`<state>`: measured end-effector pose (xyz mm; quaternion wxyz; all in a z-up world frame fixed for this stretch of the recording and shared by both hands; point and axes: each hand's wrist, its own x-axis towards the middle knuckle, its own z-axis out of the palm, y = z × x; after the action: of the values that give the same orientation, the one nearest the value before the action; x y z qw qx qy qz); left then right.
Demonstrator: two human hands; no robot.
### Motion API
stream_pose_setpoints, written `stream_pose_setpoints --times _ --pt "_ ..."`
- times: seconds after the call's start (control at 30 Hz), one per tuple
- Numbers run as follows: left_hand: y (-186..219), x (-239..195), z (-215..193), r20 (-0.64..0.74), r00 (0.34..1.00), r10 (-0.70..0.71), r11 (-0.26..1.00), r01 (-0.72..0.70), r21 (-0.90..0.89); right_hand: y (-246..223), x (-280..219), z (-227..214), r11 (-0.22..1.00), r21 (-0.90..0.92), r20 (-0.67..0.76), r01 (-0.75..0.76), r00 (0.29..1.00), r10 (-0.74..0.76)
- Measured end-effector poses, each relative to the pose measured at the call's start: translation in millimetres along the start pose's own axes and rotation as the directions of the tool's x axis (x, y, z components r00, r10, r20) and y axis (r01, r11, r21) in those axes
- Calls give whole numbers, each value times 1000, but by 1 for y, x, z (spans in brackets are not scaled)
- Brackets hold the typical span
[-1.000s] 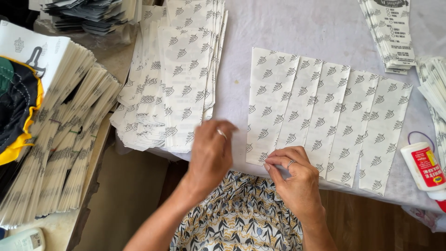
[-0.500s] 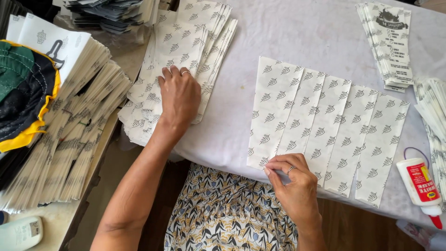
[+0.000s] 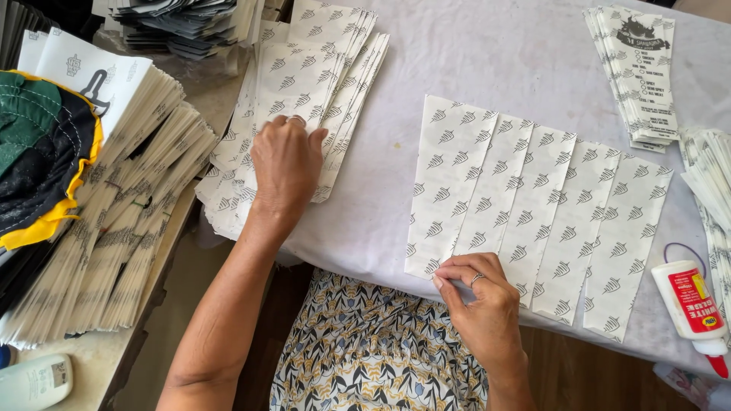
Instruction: Arranging and gluing printed paper strips to assemble packaging components
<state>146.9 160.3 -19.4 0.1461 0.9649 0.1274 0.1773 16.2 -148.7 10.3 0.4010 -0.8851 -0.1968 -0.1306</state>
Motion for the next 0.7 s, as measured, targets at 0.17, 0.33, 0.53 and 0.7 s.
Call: stream_pose_setpoints --times 0.17,0.33,0.53,0.7 --pt "-7 5 -32 154 966 -208 978 208 20 3 0 0 1000 -1 2 11 1000 -11" --pt "-35 13 -21 174 945 -276 959 284 -22 3 -1 0 1000 8 4 9 1000 -9" --pt "-45 7 -9 -17 977 -213 976 212 -40 3 0 0 1000 6 3 22 1000 -22" --pt "-42 -1 -6 -174 970 -170 985 163 -54 4 -1 1 1000 -6 11 23 1000 -23"
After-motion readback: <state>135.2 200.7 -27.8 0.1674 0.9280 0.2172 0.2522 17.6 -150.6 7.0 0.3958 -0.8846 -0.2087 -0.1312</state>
